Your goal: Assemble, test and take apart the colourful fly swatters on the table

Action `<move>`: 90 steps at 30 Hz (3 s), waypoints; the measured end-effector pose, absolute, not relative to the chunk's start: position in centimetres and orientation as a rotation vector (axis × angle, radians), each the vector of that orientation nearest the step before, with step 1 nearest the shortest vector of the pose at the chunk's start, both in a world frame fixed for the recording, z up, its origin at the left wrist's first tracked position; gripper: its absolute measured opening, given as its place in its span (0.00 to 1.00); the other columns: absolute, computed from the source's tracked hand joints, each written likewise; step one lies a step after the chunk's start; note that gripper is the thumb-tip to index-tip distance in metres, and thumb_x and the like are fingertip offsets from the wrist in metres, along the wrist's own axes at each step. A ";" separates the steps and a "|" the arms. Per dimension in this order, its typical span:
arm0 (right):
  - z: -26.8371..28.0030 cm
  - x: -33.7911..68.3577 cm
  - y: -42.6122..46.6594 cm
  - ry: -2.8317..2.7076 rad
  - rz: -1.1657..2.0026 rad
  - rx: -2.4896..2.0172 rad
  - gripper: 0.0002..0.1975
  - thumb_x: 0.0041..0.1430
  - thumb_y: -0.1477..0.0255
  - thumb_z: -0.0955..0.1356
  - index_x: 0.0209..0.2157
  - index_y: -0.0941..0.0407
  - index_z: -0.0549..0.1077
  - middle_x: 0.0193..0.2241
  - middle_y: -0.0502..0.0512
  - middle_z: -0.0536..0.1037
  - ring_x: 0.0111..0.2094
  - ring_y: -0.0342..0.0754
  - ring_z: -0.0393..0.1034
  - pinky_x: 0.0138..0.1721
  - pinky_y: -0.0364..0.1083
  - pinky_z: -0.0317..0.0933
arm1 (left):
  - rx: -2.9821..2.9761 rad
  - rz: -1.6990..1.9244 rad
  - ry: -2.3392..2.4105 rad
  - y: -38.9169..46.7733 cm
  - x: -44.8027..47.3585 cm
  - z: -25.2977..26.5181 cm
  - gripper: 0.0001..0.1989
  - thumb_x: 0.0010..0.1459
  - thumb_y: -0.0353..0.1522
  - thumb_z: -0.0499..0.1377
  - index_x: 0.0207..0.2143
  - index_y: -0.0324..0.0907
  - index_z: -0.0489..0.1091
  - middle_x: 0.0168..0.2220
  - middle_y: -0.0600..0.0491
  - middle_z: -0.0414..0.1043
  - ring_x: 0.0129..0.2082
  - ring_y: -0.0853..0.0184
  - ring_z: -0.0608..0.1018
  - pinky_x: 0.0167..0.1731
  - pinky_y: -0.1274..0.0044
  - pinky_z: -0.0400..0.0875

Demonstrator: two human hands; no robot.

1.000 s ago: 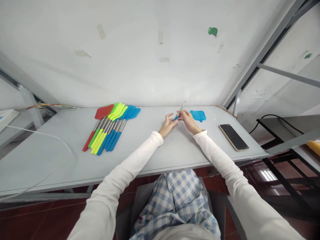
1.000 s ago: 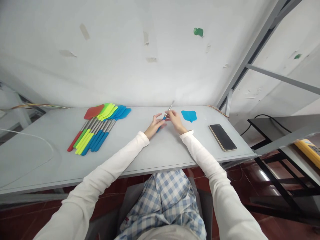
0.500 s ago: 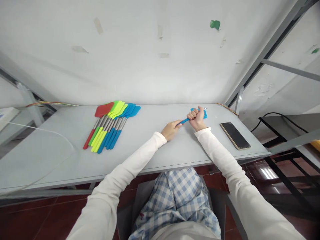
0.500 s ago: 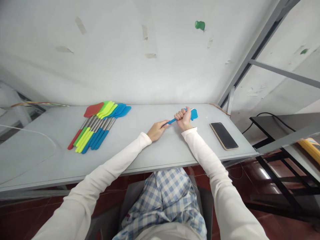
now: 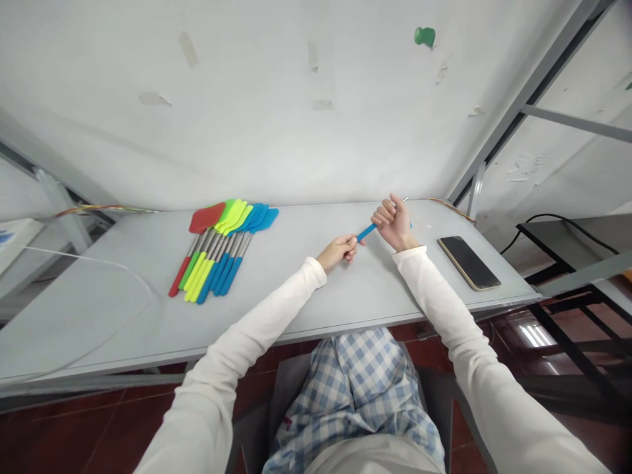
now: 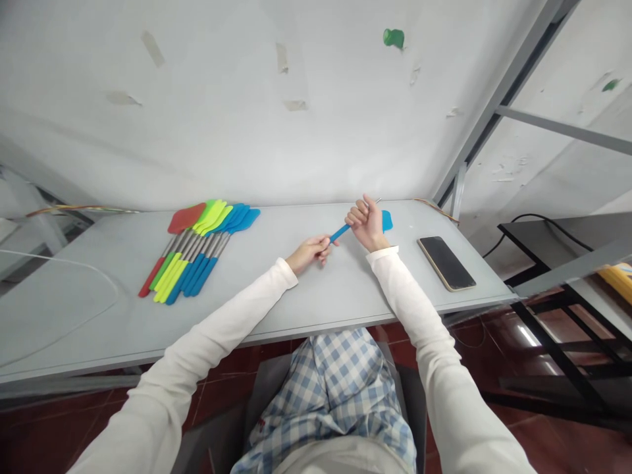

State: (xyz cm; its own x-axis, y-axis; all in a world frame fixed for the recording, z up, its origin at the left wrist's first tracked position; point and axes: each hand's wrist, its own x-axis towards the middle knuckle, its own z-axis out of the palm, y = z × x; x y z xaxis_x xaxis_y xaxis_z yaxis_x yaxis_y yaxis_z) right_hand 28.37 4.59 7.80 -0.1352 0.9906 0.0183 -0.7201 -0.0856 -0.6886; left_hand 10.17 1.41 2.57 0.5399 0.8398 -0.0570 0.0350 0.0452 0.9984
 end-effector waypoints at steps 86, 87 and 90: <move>3.0 29.9 4.6 -1.433 0.600 -1.337 0.11 0.55 0.62 0.64 0.34 0.54 0.62 0.24 0.46 0.66 0.25 0.42 0.61 0.31 0.43 0.57 | 2.663 0.752 1.222 2.4 7.6 0.4 0.16 0.63 0.40 0.51 0.39 0.38 0.72 0.42 0.45 0.68 0.43 0.60 0.70 0.50 0.66 0.65; 2.9 30.8 4.2 -1.453 0.515 -1.404 0.12 0.55 0.63 0.65 0.37 0.55 0.63 0.25 0.46 0.66 0.25 0.42 0.62 0.32 0.44 0.57 | 2.666 0.744 1.230 2.4 7.3 0.3 0.16 0.63 0.39 0.50 0.39 0.38 0.72 0.42 0.45 0.67 0.43 0.61 0.70 0.49 0.67 0.66; 2.3 33.1 2.5 -1.558 0.268 -1.639 0.16 0.56 0.66 0.64 0.45 0.57 0.61 0.28 0.51 0.69 0.28 0.46 0.64 0.35 0.46 0.58 | 2.644 0.736 1.273 2.6 6.6 0.2 0.15 0.63 0.38 0.50 0.38 0.38 0.71 0.41 0.45 0.67 0.42 0.62 0.70 0.48 0.69 0.66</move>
State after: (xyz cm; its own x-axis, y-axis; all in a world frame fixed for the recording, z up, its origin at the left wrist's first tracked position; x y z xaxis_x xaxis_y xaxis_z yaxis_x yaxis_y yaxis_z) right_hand 33.12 2.54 2.35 0.2049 0.9018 0.3805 0.7228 0.1227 -0.6801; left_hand 6.56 2.58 0.24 0.5291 0.7612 0.3751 0.7050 -0.6403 0.3049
